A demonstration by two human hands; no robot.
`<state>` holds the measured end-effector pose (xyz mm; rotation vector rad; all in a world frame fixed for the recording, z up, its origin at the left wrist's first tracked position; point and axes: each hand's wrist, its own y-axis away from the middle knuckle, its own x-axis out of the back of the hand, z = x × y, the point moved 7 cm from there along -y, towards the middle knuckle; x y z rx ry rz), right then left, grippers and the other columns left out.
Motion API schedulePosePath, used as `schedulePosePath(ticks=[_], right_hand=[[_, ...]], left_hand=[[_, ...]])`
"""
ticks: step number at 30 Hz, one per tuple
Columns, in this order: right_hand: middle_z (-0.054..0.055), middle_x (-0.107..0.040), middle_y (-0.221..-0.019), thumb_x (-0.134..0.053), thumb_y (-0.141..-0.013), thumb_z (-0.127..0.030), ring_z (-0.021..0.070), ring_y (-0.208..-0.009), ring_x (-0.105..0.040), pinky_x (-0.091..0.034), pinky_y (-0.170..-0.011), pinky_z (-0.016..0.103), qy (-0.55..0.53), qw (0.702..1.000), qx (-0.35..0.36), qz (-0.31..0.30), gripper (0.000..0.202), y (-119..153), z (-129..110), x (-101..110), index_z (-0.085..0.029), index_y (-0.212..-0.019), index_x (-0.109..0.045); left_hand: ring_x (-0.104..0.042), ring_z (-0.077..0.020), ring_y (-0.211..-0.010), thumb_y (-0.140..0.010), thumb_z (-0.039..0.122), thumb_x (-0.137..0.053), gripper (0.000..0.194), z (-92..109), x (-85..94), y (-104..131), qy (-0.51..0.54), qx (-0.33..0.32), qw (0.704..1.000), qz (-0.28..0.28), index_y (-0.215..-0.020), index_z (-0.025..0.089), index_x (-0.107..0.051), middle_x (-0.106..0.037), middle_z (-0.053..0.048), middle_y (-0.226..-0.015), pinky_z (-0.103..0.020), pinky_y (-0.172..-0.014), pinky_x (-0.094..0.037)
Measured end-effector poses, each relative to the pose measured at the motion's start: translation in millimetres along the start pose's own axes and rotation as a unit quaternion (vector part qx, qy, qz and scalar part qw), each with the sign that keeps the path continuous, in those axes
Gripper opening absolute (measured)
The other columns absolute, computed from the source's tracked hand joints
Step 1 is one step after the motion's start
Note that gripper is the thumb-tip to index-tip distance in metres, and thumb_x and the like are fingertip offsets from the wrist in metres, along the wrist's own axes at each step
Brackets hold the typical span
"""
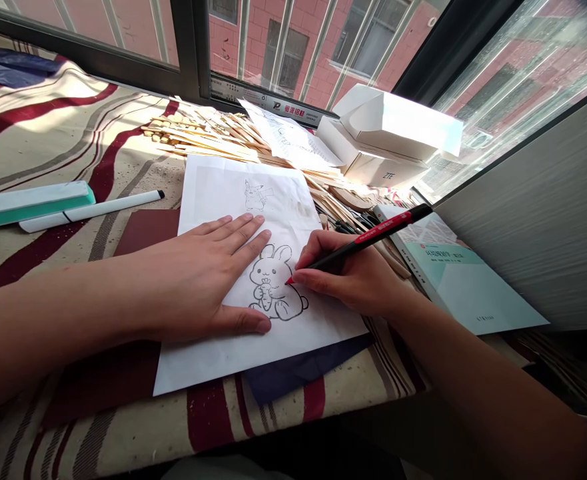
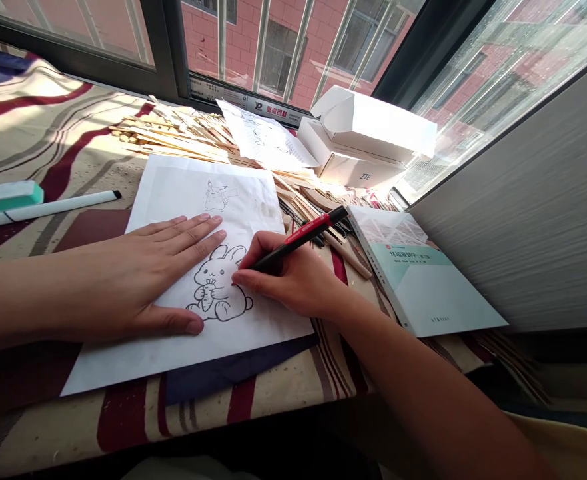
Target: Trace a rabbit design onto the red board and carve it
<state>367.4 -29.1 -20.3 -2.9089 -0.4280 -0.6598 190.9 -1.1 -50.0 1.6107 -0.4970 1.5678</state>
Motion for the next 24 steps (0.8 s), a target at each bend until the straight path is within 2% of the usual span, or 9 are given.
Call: schedulePosePath(ticks=[7,15,24], right_hand=[[-0.001,-0.068,-0.067,-0.083,-0.083,-0.024,0.0108,-0.059,-0.056,-0.042,-0.055,0.023,0.017,1.0,0.008,-0.01,0.019,0.3,-5.2,-1.1,-0.019,-0.078,-0.066],[-0.002,-0.063,-0.065,-0.082,-0.082,-0.03,0.0108,-0.059,-0.053,-0.041,-0.055,0.024,0.057,0.998,0.003,0.027,0.021,0.8,-1.7,5.5,-0.019,-0.076,-0.066],[-0.003,-0.058,-0.063,-0.08,-0.084,-0.031,0.0106,-0.057,-0.048,-0.038,-0.052,0.025,0.072,0.997,0.0,0.035,0.021,0.0,-3.6,7.6,-0.019,-0.076,-0.064]], left_hand=[[-0.001,-0.0376,-0.173,-0.088,0.096,-0.034,0.124,1.8,0.9,-1.1,0.003,-0.002,1.0,0.004,-0.177,0.011,-0.017,0.01,-0.012,-0.184,-0.05,-0.14,-0.008],[-0.004,-0.0376,-0.173,-0.088,0.096,-0.035,0.124,0.3,0.9,0.5,0.007,-0.005,1.0,0.012,-0.178,0.013,-0.016,0.007,-0.013,-0.184,-0.048,-0.14,-0.008],[-0.002,-0.0377,-0.173,-0.089,0.096,-0.033,0.124,1.4,1.8,-0.4,0.003,-0.007,1.0,0.008,-0.177,0.011,-0.016,0.008,-0.014,-0.184,-0.05,-0.14,-0.009]])
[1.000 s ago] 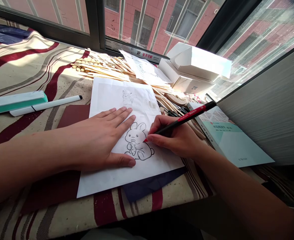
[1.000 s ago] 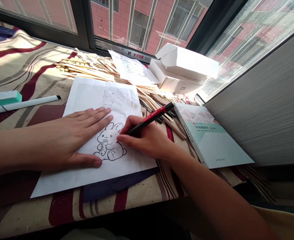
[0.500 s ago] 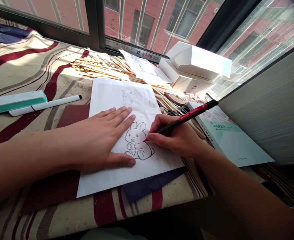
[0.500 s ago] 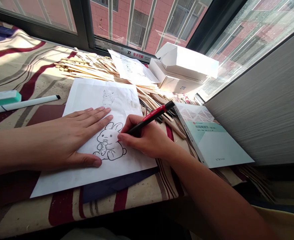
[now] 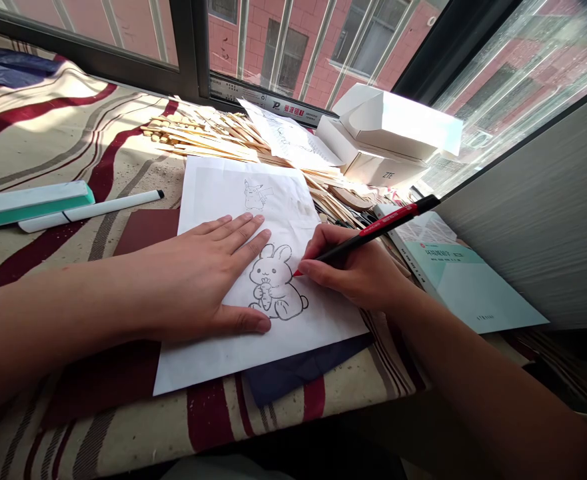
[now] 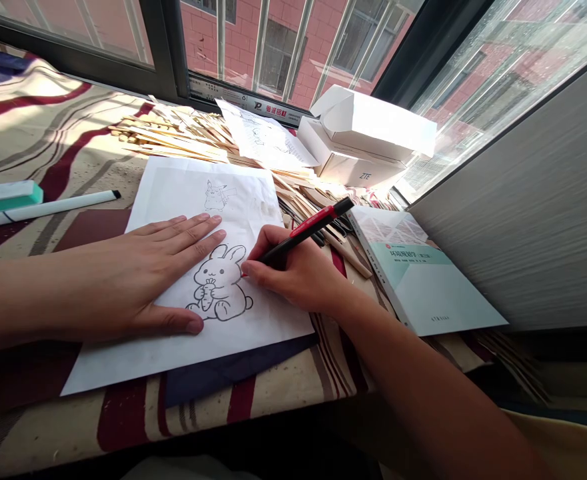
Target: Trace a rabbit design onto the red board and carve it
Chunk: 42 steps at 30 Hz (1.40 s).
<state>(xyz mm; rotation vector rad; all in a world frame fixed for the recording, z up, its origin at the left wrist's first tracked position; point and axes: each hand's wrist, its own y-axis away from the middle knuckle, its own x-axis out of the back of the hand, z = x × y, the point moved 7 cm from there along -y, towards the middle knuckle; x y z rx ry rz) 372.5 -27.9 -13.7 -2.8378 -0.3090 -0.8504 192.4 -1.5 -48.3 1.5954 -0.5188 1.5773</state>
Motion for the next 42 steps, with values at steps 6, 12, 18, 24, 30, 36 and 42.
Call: schedulePosePath(ticks=[6,12,18,24,30,36,42], right_hand=[[-0.004,-0.058,-0.061,-0.081,-0.085,-0.032,0.0105,-0.056,-0.048,-0.037,-0.051,0.025,-0.003,1.0,-0.007,0.012,0.023,0,3,1,-0.019,-0.076,-0.064],[-0.005,-0.059,-0.063,-0.088,-0.085,-0.033,0.0103,-0.056,-0.048,-0.038,-0.052,0.026,-0.014,0.999,0.016,0.031,0.026,-1,6,1,-0.02,-0.078,-0.066],[-0.006,-0.06,-0.065,-0.095,-0.08,-0.036,0.0112,-0.06,-0.05,-0.042,-0.059,0.029,-0.033,0.998,0.022,0.046,0.032,-4,8,1,-0.02,-0.077,-0.067],[-0.005,-0.063,-0.067,-0.096,-0.078,-0.034,0.012,-0.062,-0.053,-0.043,-0.06,0.029,-0.039,0.998,0.011,0.055,0.031,-4,10,0,-0.02,-0.078,-0.068],[-0.004,-0.064,-0.061,-0.089,-0.08,-0.028,0.0101,-0.053,-0.053,-0.041,-0.051,0.025,-0.123,0.992,-0.004,0.033,0.028,1,2,-2,-0.02,-0.075,-0.062],[-0.005,-0.062,-0.059,-0.086,-0.08,-0.021,0.0089,-0.052,-0.05,-0.039,-0.05,0.023,-0.097,0.995,-0.01,-0.023,0.023,3,0,-9,-0.019,-0.075,-0.064],[-0.004,-0.065,-0.061,-0.085,-0.08,-0.021,0.0096,-0.055,-0.052,-0.04,-0.051,0.023,-0.097,0.995,-0.017,-0.034,0.022,1,2,-11,-0.019,-0.076,-0.064]], left_hand=[[-0.002,-0.0375,-0.173,-0.089,0.096,-0.035,0.124,-1,-0.7,0,0.004,-0.001,1.0,0.005,-0.177,0.011,-0.018,0.007,-0.014,-0.184,-0.052,-0.139,-0.011],[-0.005,-0.0381,-0.173,-0.089,0.097,-0.035,0.124,-1,-0.4,1,0.011,-0.011,1.0,0.018,-0.177,0.012,-0.019,0.004,-0.014,-0.184,-0.051,-0.139,-0.011],[-0.002,-0.0382,-0.173,-0.088,0.097,-0.035,0.125,-1,-1.5,0,0.007,0.0,1.0,0.002,-0.178,0.013,-0.016,0.008,-0.013,-0.184,-0.051,-0.14,-0.009],[-0.006,-0.0382,-0.173,-0.089,0.095,-0.039,0.123,-1,0.3,1,0.009,-0.004,1.0,0.012,-0.177,0.012,-0.02,0.004,-0.015,-0.184,-0.048,-0.14,-0.009],[-0.007,-0.038,-0.173,-0.088,0.097,-0.037,0.124,-2,-0.1,2,0.008,-0.006,1.0,0.02,-0.177,0.012,-0.021,0.002,-0.015,-0.184,-0.049,-0.14,-0.01],[-0.011,-0.04,-0.172,-0.09,0.095,-0.041,0.122,-1,3.0,2,0.023,-0.016,0.999,0.033,-0.176,0.01,-0.026,-0.003,-0.017,-0.184,-0.05,-0.139,-0.012],[-0.007,-0.0395,-0.172,-0.09,0.095,-0.037,0.123,0,0.9,2,0.008,-0.007,1.0,0.013,-0.177,0.011,-0.019,0.006,-0.015,-0.183,-0.05,-0.14,-0.01]])
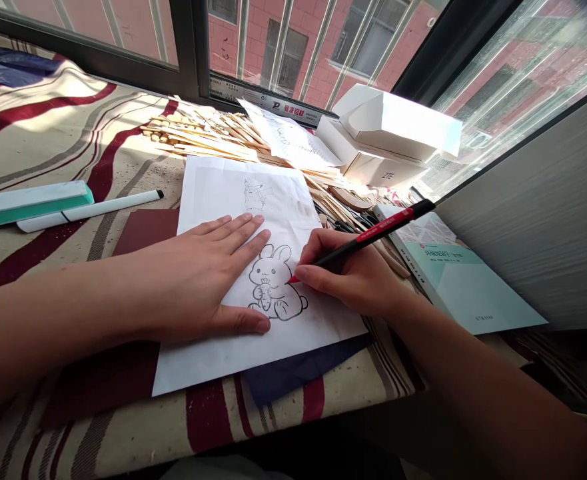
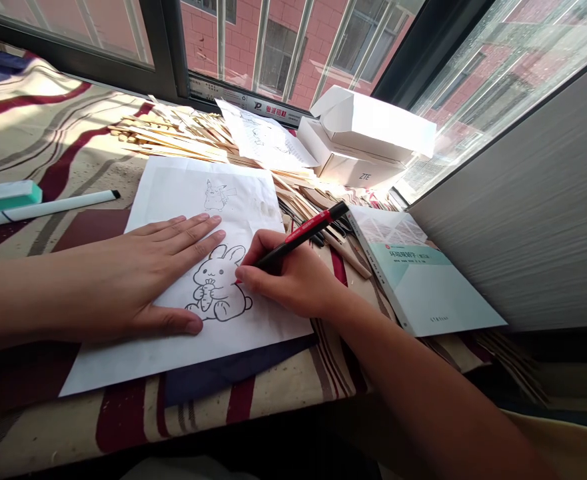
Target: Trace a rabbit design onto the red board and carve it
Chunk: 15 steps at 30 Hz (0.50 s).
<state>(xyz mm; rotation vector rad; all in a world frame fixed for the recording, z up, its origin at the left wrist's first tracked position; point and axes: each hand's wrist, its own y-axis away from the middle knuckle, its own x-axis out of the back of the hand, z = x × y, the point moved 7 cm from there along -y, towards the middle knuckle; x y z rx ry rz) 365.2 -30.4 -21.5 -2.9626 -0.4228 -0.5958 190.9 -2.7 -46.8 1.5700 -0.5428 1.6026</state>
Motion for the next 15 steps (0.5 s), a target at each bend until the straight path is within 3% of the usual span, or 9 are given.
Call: schedulePosePath(ticks=[10,15], right_hand=[[-0.002,-0.067,-0.065,-0.081,-0.081,-0.02,0.0107,-0.058,-0.056,-0.043,-0.054,0.024,0.031,0.999,0.015,-0.011,0.019,0.5,-4.1,2.2,-0.019,-0.075,-0.063],[0.0,-0.071,-0.069,-0.079,-0.082,-0.02,0.0125,-0.063,-0.06,-0.048,-0.058,0.025,0.047,0.999,0.017,-0.021,0.018,1.6,-6.6,3.4,-0.02,-0.075,-0.062]], left_hand=[[-0.01,-0.0395,-0.172,-0.088,0.096,-0.04,0.123,-1.5,0.9,-1.0,0.01,-0.005,1.0,0.016,-0.176,0.011,-0.025,-0.001,-0.016,-0.184,-0.05,-0.14,-0.011],[-0.008,-0.0383,-0.173,-0.088,0.098,-0.035,0.125,-3.8,-2.5,-1.8,0.003,-0.002,1.0,0.011,-0.177,0.012,-0.02,0.003,-0.015,-0.184,-0.048,-0.14,-0.009]])
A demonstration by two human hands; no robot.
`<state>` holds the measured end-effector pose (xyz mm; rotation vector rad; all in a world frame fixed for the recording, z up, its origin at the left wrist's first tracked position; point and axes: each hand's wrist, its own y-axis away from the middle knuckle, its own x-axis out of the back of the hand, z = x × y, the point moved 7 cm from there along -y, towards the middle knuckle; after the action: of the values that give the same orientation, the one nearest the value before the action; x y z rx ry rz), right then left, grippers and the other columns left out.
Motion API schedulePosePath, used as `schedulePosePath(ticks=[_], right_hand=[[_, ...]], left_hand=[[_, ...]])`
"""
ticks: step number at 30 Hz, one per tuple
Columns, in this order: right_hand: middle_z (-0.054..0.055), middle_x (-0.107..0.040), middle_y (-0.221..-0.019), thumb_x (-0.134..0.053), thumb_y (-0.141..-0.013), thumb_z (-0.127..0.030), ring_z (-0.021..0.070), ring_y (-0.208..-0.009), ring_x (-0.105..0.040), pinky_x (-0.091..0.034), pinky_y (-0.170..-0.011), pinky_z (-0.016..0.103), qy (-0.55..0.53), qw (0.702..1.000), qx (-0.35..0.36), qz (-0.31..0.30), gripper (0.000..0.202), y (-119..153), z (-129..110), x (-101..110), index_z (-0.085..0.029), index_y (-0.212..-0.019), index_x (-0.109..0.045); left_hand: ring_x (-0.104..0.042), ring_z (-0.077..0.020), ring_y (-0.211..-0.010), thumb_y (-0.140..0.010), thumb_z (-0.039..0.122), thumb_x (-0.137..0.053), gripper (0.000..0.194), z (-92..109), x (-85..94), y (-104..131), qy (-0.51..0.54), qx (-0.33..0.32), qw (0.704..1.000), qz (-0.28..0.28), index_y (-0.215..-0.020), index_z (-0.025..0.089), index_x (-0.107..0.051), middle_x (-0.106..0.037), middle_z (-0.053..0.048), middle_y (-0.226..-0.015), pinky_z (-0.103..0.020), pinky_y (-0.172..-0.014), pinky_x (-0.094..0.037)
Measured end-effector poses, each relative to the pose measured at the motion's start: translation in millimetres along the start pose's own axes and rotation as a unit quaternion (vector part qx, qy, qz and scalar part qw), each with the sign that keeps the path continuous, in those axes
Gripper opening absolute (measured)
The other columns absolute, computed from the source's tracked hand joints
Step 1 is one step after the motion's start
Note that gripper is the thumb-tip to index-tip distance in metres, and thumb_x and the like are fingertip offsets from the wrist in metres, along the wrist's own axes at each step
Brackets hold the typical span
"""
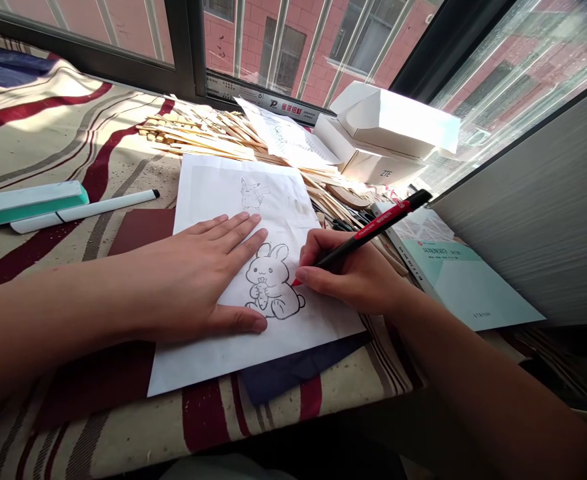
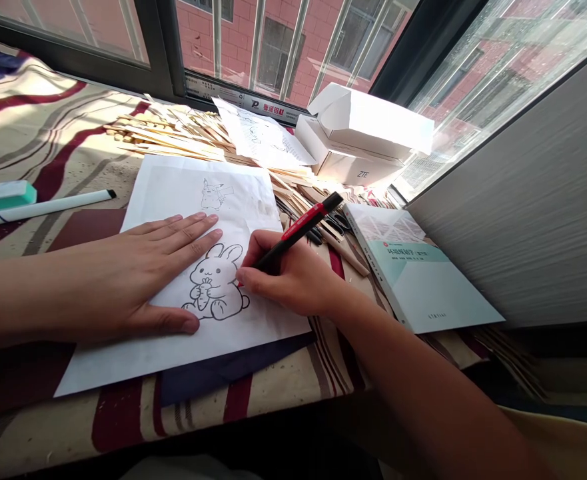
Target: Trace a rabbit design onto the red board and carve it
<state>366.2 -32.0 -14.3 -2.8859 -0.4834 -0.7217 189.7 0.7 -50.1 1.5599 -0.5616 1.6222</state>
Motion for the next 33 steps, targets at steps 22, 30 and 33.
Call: schedulePosePath(ticks=[22,30,33], right_hand=[[0.0,-0.07,-0.07,-0.077,-0.085,-0.02,0.0128,-0.065,-0.06,-0.048,-0.06,0.027,0.01,0.999,-0.006,-0.05,0.02,5.0,-3.0,-2.7,-0.021,-0.075,-0.059],[0.0,-0.071,-0.07,-0.077,-0.085,-0.02,0.0118,-0.064,-0.058,-0.046,-0.059,0.025,0.019,0.999,0.003,-0.036,0.019,4.3,-2.9,-0.2,-0.02,-0.075,-0.06],[0.0,-0.071,-0.069,-0.077,-0.085,-0.02,0.0121,-0.064,-0.058,-0.045,-0.058,0.026,0.021,0.999,0.002,-0.038,0.02,4.4,-3.6,-0.3,-0.02,-0.074,-0.06]], left_hand=[[-0.014,-0.0377,-0.172,-0.088,0.1,-0.031,0.124,-4.2,-2.6,2.0,0.003,-0.028,0.998,0.056,-0.177,0.014,-0.024,-0.006,-0.016,-0.184,-0.048,-0.138,-0.013],[-0.013,-0.0363,-0.172,-0.086,0.103,-0.016,0.128,-5.1,-6.4,1.5,-0.008,-0.024,0.998,0.055,-0.177,0.014,-0.019,-0.001,-0.015,-0.184,-0.047,-0.138,-0.013],[-0.016,-0.0366,-0.172,-0.088,0.102,-0.021,0.125,-4.5,-4.1,1.7,-0.005,-0.035,0.997,0.07,-0.177,0.014,-0.021,-0.003,-0.015,-0.184,-0.048,-0.138,-0.014]])
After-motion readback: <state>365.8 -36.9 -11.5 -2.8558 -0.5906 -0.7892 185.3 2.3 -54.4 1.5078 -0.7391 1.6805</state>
